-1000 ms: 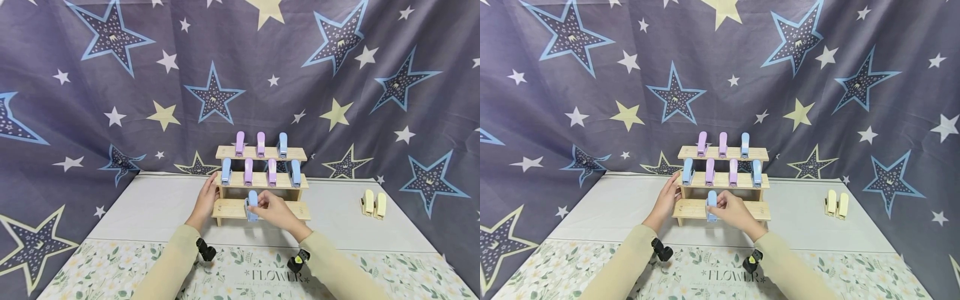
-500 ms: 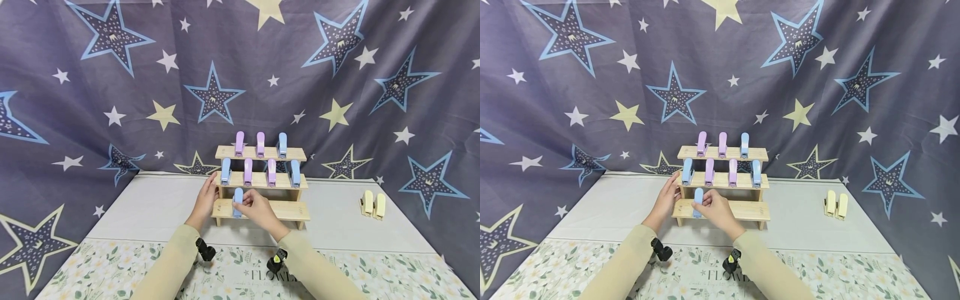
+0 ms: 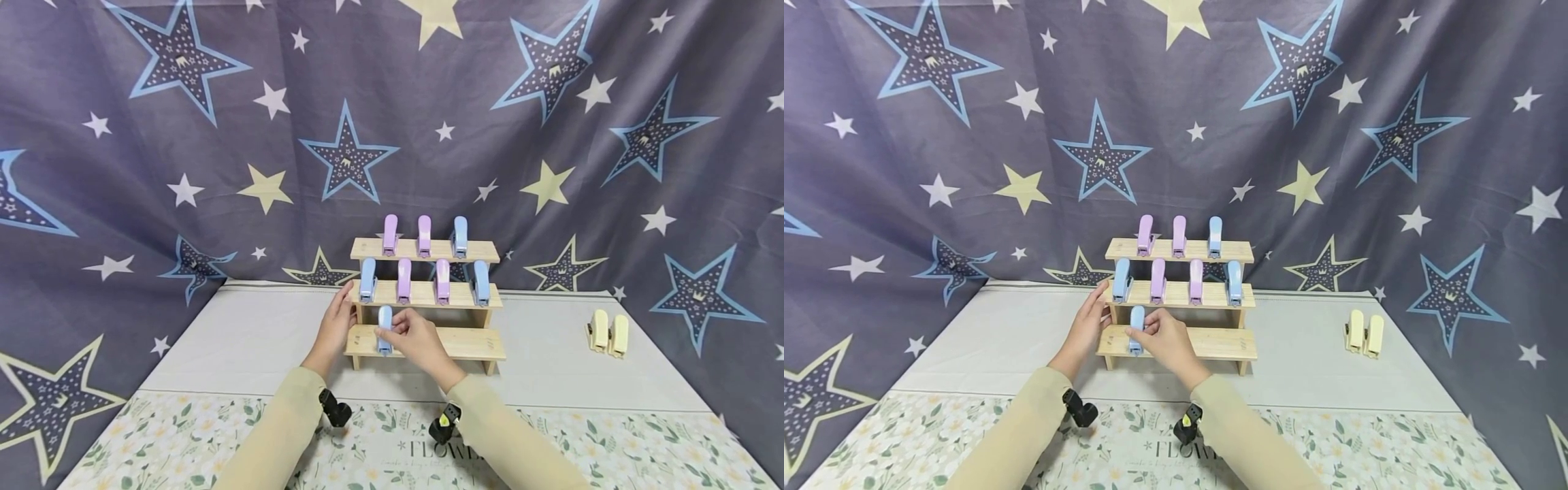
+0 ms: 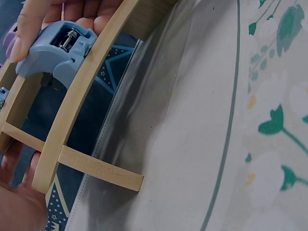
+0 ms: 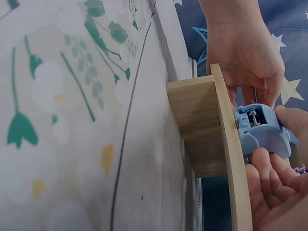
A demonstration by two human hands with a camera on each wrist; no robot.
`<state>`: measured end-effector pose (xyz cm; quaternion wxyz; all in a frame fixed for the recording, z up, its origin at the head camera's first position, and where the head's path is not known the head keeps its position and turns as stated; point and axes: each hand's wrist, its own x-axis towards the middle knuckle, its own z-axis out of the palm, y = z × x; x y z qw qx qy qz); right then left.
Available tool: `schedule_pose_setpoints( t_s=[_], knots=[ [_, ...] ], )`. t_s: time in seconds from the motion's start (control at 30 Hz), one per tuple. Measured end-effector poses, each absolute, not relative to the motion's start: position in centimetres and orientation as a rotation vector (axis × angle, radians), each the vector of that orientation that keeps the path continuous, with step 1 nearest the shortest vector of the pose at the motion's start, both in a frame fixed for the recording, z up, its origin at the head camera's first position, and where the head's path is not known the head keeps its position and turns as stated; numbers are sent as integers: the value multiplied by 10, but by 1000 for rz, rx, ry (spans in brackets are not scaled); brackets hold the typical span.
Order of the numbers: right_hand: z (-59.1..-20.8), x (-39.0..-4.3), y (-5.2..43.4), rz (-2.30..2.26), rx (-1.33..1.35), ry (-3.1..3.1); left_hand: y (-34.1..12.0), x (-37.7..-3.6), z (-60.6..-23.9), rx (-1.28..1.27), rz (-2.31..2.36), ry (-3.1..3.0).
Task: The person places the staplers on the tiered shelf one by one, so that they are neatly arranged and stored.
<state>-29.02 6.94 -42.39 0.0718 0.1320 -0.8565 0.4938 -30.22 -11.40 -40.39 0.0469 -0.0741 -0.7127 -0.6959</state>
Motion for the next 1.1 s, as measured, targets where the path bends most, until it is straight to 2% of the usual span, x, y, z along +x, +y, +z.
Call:
schedule_pose_setpoints(
  t_s=[0.63, 1.1],
  knots=[
    [-426, -289, 75, 1488, 445, -2597, -114, -301, -401, -198, -2111, -2186],
    [-414, -270, 126, 1367, 632, -2710, -117, -326, -433, -180, -2110, -2148]
  ],
)
